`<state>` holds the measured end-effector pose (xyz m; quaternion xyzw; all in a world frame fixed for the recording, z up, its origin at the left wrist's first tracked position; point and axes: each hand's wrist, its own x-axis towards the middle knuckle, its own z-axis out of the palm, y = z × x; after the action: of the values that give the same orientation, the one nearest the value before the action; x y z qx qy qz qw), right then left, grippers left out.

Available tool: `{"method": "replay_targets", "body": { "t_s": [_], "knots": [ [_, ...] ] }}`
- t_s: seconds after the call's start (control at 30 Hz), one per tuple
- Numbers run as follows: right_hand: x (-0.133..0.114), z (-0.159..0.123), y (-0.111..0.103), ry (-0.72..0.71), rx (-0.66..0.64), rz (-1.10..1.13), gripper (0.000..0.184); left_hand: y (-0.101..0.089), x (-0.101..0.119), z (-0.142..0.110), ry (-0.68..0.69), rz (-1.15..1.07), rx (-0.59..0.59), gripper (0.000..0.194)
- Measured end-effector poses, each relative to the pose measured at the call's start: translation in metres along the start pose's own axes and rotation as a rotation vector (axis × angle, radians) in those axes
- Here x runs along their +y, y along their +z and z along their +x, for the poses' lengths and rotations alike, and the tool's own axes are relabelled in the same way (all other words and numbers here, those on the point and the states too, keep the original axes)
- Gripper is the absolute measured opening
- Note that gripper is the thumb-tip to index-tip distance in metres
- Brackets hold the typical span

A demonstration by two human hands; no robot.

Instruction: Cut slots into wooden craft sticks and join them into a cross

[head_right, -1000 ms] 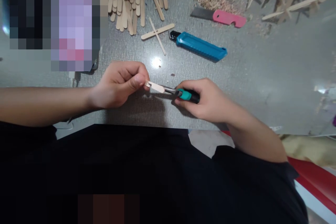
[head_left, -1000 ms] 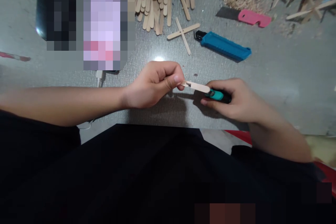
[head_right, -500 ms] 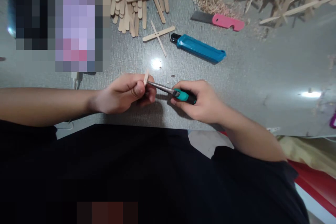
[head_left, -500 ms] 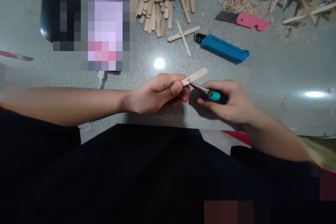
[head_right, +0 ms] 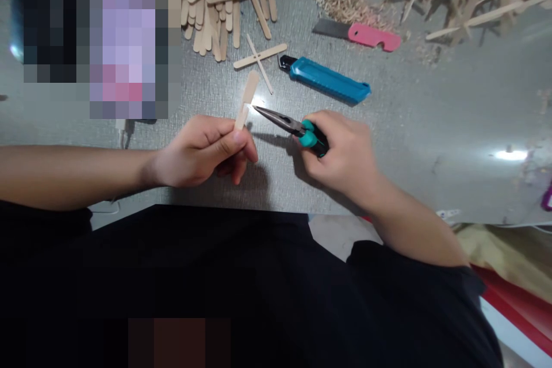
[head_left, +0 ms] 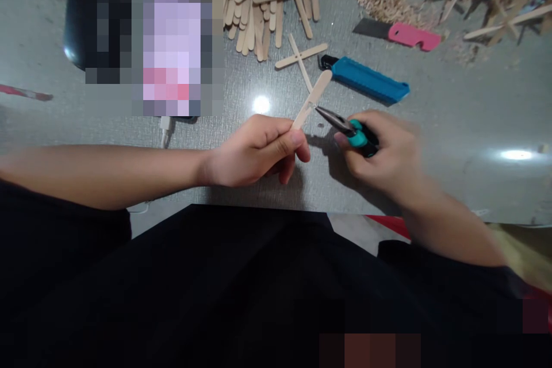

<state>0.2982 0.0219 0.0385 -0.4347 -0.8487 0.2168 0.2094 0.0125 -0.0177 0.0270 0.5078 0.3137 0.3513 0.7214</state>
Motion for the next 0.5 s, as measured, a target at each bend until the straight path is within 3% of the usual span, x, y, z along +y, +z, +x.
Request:
{"method": "replay_targets", "body": {
  "t_s": [0.23, 0.5],
  "knots": [
    [0.008, 0.004, 0.000, -0.027, 0.012, -0.050, 0.009, -0.002, -0.008, 0.003, -0.013, -0.043, 0.123, 0.043],
    [0.009, 0.006, -0.002, -0.056, -0.021, -0.053, 0.012, -0.009, -0.011, 0.010, 0.211, -0.048, 0.291, 0.041]
  ]
}}
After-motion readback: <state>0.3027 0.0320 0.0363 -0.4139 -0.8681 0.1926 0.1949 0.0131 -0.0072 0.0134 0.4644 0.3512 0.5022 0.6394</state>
